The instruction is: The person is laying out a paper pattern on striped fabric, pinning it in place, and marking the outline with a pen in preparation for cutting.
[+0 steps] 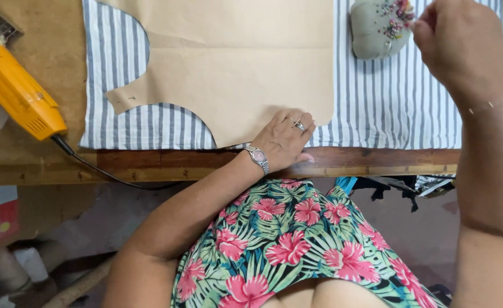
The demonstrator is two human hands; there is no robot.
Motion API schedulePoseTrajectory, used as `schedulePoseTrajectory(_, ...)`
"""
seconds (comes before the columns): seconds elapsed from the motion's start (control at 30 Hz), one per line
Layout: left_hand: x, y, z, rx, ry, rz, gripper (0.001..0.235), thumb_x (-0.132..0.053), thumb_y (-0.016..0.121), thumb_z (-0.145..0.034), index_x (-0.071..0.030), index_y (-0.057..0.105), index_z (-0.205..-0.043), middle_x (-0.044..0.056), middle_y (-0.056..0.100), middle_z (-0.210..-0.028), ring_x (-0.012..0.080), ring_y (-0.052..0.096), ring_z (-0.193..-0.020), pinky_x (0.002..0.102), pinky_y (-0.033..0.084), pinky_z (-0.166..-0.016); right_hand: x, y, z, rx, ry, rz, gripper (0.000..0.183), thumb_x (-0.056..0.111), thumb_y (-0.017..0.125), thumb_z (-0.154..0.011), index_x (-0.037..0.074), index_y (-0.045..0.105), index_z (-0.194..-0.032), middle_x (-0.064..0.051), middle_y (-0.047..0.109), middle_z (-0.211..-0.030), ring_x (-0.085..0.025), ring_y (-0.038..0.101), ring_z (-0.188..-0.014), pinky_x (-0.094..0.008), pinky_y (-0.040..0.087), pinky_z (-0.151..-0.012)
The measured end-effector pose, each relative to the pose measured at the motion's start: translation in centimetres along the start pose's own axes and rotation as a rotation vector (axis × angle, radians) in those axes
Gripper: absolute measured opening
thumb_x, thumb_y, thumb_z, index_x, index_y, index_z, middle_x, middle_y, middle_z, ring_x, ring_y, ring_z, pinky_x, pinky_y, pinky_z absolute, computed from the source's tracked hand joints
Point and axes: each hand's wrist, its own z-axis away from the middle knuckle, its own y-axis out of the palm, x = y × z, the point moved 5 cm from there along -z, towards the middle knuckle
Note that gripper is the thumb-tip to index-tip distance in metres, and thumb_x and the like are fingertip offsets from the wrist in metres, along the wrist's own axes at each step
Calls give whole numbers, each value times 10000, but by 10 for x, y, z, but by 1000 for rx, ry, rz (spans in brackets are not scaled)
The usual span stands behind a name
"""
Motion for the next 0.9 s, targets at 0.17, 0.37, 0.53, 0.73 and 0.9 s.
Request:
schedulePoseTrajectory(0.17, -11, -13, 5, -66, -31, -86, 850, -743, 711, -799, -22, 606, -1238, 120, 568, -1209, 280, 527, -1064, 419, 456, -920, 117, -22, 55, 518, 112, -680, 201, 246, 601, -1079, 48, 634, -1085, -133, 744, -997, -265, 697, -868, -398, 583, -805)
schedulePoseTrajectory(0.37, -10, 10, 9, -253, 28, 109, 665, -567, 635, -868, 59, 651, -1089, 253, 560, -1109, 394, 520, -1056, 480, 407, -883, 122, 45, 65, 422, 102, -806, 205, 188, 619, -1079, -8, 673, -1053, -194, 729, -845, -353, 719, -789, -440, 557, -658)
schedulePoseTrajectory(0.53, -11, 1, 8, -293, 6, 135, 655, -585, 627, -864, 45, 667, -1039, 227, 584, -1066, 372, 540, -1035, 474, 423, -896, 122, 44, 66, 473, 97, -871, 219, 168, 603, -1087, -44, 647, -1051, -214, 732, -823, -369, 715, -800, -451, 549, -665)
schedulePoseTrajectory(0.73, -10, -2, 12, -343, -5, 117, 669, -595, 649, -832, 43, 665, -1033, 216, 584, -1057, 369, 549, -1042, 472, 439, -906, 121, 61, 66, 490, 84, -740, 254, 236, 655, -1080, -15, 671, -1047, -186, 735, -809, -331, 716, -775, -416, 560, -643)
schedulePoseTrajectory(0.9, -10, -7, 12, -352, 21, 137, 667, -581, 661, -840, 51, 659, -1052, 219, 582, -1059, 374, 551, -1046, 471, 446, -905, 112, 63, 63, 463, 29, -664, 202, 197, 648, -1054, -5, 665, -1046, -200, 728, -832, -377, 715, -808, -451, 562, -654)
